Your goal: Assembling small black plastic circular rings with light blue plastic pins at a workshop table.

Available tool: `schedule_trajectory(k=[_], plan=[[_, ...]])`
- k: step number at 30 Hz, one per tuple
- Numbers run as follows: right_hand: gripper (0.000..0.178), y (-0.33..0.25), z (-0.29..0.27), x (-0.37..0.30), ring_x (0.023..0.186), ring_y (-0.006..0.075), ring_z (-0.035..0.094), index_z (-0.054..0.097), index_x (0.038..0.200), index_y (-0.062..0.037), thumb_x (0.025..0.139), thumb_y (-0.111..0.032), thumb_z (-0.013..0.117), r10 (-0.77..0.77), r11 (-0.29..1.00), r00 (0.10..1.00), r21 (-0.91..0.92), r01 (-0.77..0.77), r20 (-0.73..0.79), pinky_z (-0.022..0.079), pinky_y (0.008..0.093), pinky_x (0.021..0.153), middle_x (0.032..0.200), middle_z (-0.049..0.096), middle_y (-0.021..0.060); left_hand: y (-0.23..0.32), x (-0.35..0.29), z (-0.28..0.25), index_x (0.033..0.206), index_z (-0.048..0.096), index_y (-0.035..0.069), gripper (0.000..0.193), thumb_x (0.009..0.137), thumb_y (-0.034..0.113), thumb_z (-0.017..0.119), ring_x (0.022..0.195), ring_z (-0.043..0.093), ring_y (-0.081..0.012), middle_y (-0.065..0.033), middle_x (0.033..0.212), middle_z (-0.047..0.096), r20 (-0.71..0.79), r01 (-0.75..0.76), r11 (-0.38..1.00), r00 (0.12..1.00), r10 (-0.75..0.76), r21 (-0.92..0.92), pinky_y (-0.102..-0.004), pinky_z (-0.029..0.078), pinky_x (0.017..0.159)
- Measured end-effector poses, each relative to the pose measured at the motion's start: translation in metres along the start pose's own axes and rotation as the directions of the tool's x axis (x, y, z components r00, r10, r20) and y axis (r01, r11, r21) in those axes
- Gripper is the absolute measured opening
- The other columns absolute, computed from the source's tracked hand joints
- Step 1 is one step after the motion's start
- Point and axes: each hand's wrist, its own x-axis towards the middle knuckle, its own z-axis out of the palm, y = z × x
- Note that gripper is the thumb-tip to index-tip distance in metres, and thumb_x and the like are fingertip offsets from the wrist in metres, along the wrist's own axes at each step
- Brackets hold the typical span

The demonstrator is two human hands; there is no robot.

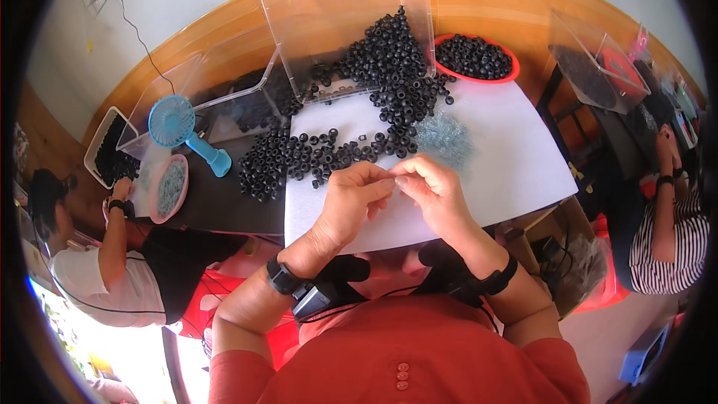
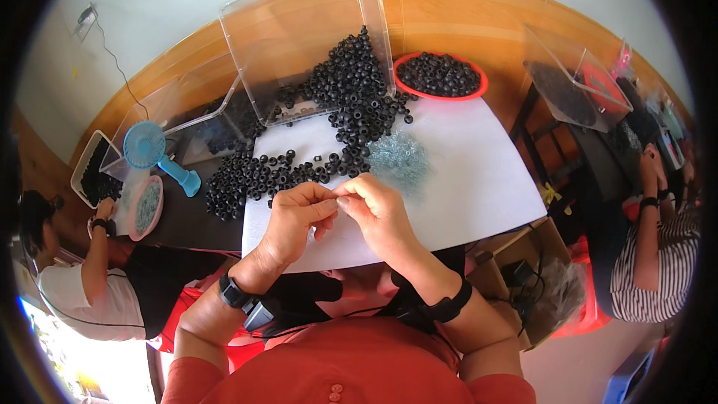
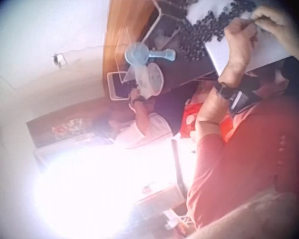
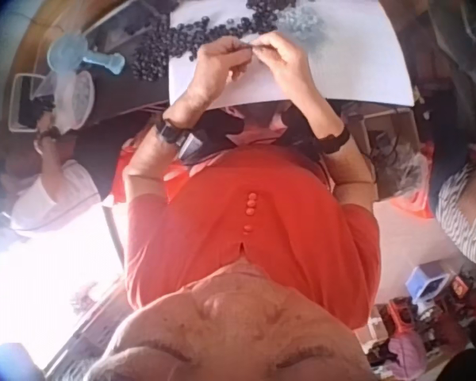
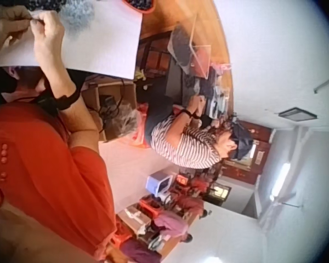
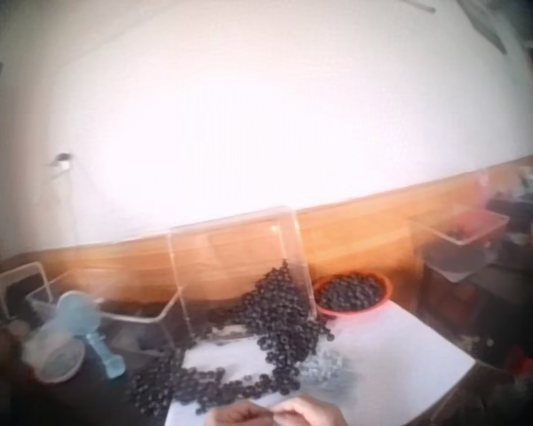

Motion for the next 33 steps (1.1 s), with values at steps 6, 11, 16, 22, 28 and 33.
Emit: schedule_trajectory(k=[6,11,16,22,28,33], plan=[[0.006,-0.004,0.002,0.007,0.076,0.0059,0.058,0.065,0.097,-0.0041,0.093,0.0,0.062,0.236,0.961,0.97,0.138,-0.241,0.054,0.045,0.0238,0.063,0.085,0.066,-0.0001,-0.006,0.0,-0.003,0.098,0.067,-0.002,0.011,0.093,0.007,0.07,0.063,0.06,-0.0094,-0.0052,0.079,0.067,-0.03,-0.042,0.998,0.999,0.041,-0.037,-0.022,0.044,0.049],[0.007,0.005,0.004,0.005,0.076,0.0044,0.058,0.065,0.095,-0.0076,0.091,-0.003,0.064,0.284,0.936,0.959,0.215,-0.28,0.015,0.045,0.0223,0.06,0.087,0.066,-0.0029,-0.011,0.004,-0.001,0.099,0.068,-0.002,0.013,0.091,0.006,0.072,0.064,0.059,-0.0077,-0.0038,0.079,0.067,-0.031,-0.133,0.989,0.99,0.135,0.056,-0.0219,0.044,0.048],[0.009,0.003,0.003,0.005,0.076,0.0038,0.058,0.065,0.095,-0.0081,0.088,-0.002,0.064,0.273,0.937,0.961,0.235,-0.258,-0.035,0.045,0.0215,0.059,0.087,0.065,-0.0041,-0.008,0.006,0.0,0.099,0.068,-0.001,0.012,0.092,0.009,0.071,0.064,0.059,-0.0064,-0.0021,0.079,0.066,-0.016,-0.046,0.982,0.999,0.05,0.185,-0.021,0.044,0.048],[0.013,0.003,0.0,0.006,0.078,0.0057,0.061,0.066,0.098,-0.0095,0.087,-0.002,0.068,0.296,0.919,0.955,0.281,-0.278,-0.023,0.045,0.0224,0.062,0.088,0.065,-0.0033,-0.005,0.007,0.003,0.097,0.068,-0.001,0.009,0.092,0.006,0.07,0.061,0.058,-0.0069,-0.0021,0.075,0.065,-0.035,-0.054,0.994,0.998,0.058,0.1,-0.021,0.044,0.047],[0.017,-0.001,0.004,0.004,0.079,0.006,0.06,0.066,0.101,-0.0069,0.087,0.001,0.069,0.215,0.934,0.977,0.295,-0.203,-0.008,0.046,0.0226,0.063,0.092,0.064,-0.0017,-0.004,0.002,-0.003,0.095,0.067,0.0,0.008,0.095,0.008,0.066,0.061,0.06,-0.0106,-0.0055,0.077,0.066,-0.021,-0.032,0.999,0.999,0.031,-0.031,-0.0226,0.043,0.046],[0.012,0.011,0.005,0.001,0.078,0.0082,0.058,0.068,0.099,0.001,0.087,0.003,0.071,-0.057,0.981,0.998,0.187,0.056,0.004,0.047,0.0233,0.065,0.092,0.062,0.0024,-0.001,-0.015,-0.001,0.095,0.067,-0.001,0.012,0.097,0.011,0.065,0.06,0.061,-0.0131,-0.0074,0.077,0.067,0.003,0.032,0.972,0.999,-0.033,-0.231,-0.0244,0.042,0.046]])
